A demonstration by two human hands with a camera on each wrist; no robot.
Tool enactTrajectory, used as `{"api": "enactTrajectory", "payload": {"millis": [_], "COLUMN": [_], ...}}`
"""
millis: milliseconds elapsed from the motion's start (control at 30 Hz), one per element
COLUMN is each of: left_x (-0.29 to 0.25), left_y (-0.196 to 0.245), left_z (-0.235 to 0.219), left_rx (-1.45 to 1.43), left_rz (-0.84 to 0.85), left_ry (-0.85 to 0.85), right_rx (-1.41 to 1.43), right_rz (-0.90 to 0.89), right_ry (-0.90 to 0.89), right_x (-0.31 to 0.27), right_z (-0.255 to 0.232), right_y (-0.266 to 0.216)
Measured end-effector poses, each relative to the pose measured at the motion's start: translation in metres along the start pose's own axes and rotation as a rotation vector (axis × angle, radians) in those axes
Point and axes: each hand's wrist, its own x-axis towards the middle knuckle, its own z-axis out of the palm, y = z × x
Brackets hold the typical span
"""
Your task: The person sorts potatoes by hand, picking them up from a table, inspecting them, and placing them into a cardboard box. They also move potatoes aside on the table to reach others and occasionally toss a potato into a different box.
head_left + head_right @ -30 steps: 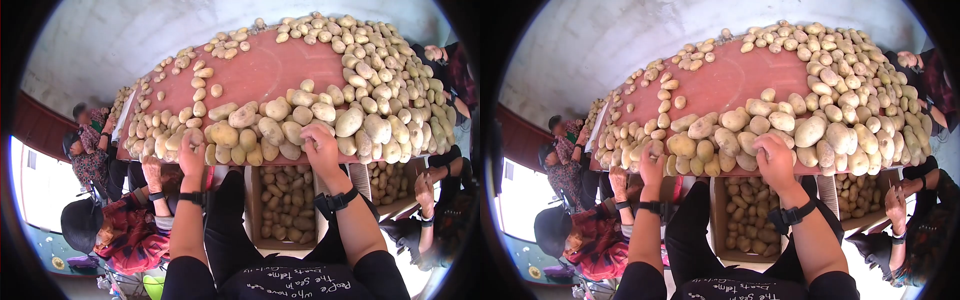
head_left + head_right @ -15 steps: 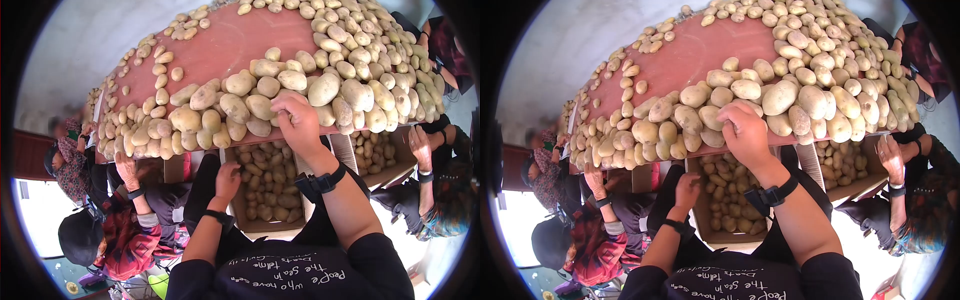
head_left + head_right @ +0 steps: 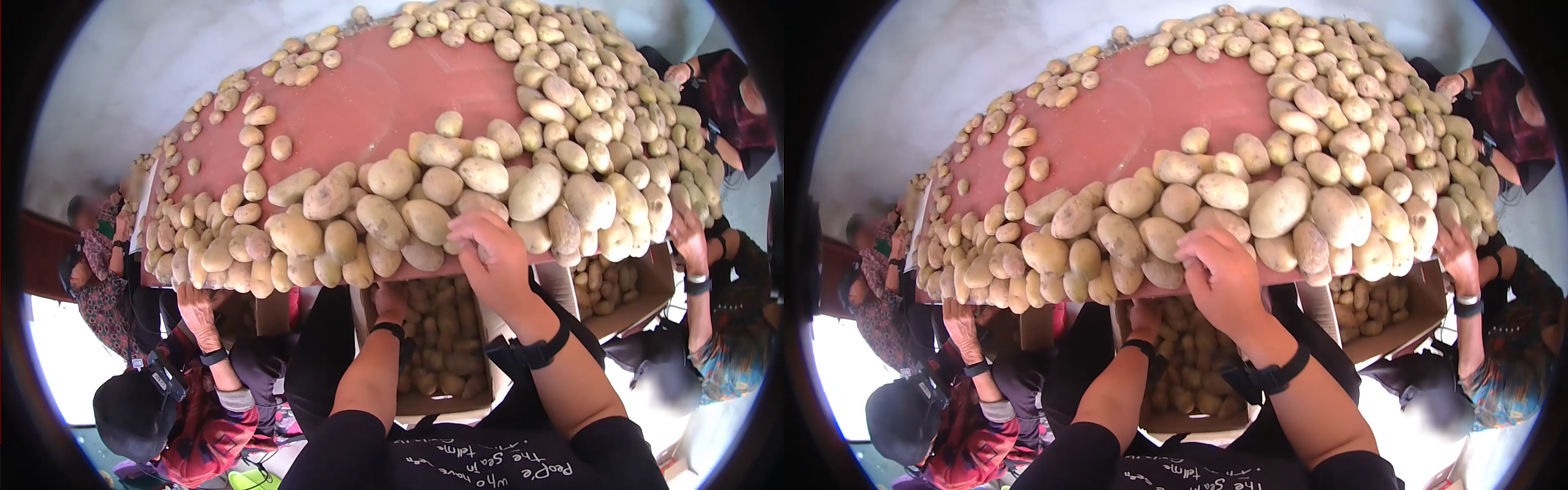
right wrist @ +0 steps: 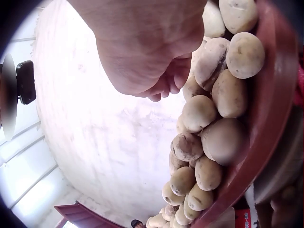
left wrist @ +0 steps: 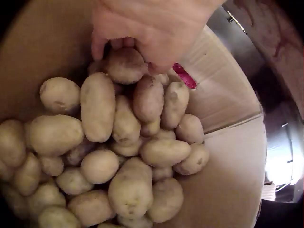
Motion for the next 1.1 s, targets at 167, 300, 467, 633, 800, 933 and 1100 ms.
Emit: {"api": "enactTrajectory", "payload": {"millis": [167,300,467,633,800,933,1100], "left_x": [0.008,0.012,-0.009,0.024,-0.018,-0.081,-0.158], "left_y": [-0.005,-0.008,-0.006,-0.018,-0.009,-0.002,-0.017], "left_z": [0.037,0.024,-0.008,0.066,0.001,-0.062,-0.114], "left_rx": [0.471,-0.077,-0.465,-0.304,-1.33,-1.876,-2.517], "left_rz": [0.254,0.061,-0.058,-0.01,-0.406,-0.361,0.016], "left_ry": [0.181,0.014,-0.003,-0.085,-0.108,-0.182,-0.661], "right_rx": [0.012,0.002,-0.026,-0.032,-0.055,0.001,0.067], "right_rz": [0.076,0.09,0.088,0.08,0.03,0.013,-0.001], "right_ry": [-0.072,-0.096,-0.106,-0.083,-0.063,-0.006,0.049], "right_x": [-0.003,-0.003,-0.003,0.0,0.001,0.004,0.006], "right_z": [0.008,0.019,0.028,0.032,0.03,0.032,0.029], "right_y": [-0.002,-0.007,-0.005,-0.005,-0.002,0.0,0.001]}}
